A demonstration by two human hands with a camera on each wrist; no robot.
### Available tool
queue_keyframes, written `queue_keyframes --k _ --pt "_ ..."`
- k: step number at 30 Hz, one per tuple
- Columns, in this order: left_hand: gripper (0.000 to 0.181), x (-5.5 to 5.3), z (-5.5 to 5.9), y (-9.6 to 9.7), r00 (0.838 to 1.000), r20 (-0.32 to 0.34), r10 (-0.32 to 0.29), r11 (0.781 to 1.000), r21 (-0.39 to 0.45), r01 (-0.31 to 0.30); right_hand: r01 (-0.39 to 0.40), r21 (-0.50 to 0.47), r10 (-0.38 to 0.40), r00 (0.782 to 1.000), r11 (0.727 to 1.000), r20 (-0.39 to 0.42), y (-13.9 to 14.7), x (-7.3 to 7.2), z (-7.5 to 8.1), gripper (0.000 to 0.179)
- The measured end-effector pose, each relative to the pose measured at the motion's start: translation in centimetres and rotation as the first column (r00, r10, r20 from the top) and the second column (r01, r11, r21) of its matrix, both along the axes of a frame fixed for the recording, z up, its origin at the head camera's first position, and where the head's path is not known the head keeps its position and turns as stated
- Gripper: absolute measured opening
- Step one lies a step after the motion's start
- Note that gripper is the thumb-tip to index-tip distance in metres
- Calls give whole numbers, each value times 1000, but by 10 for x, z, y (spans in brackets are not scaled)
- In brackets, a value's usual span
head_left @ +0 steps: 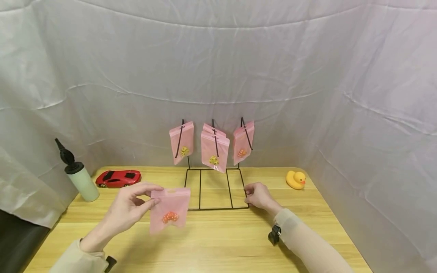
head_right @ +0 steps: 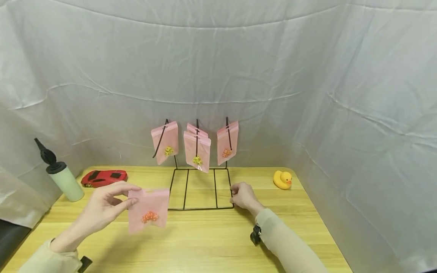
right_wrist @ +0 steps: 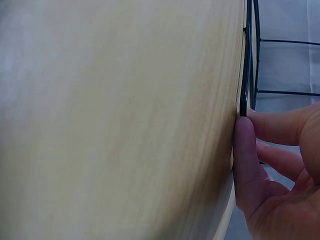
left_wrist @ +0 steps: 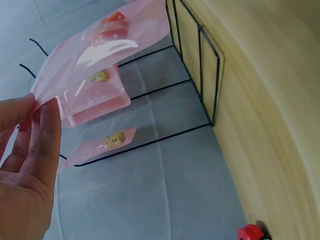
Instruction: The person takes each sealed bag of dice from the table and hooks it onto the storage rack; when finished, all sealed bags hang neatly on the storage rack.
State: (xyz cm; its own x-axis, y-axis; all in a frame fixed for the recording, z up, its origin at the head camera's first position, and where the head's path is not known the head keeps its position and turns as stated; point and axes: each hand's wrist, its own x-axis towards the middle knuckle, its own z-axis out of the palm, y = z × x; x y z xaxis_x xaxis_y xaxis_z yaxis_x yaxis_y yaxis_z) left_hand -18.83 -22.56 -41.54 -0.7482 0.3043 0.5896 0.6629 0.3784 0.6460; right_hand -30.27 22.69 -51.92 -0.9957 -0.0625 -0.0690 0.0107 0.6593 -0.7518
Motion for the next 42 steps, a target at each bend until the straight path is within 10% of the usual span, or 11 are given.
queue_keyframes --k 21,42 --pt "42 -18 39 8 988 -157 -10 995 99 26 8 9 -8 1000 1000 -9 0 -1 -2 48" --pt "36 -38 55 13 996 -65 59 991 126 -50 0 18 0 1000 1000 -8 -1 -1 1 50"
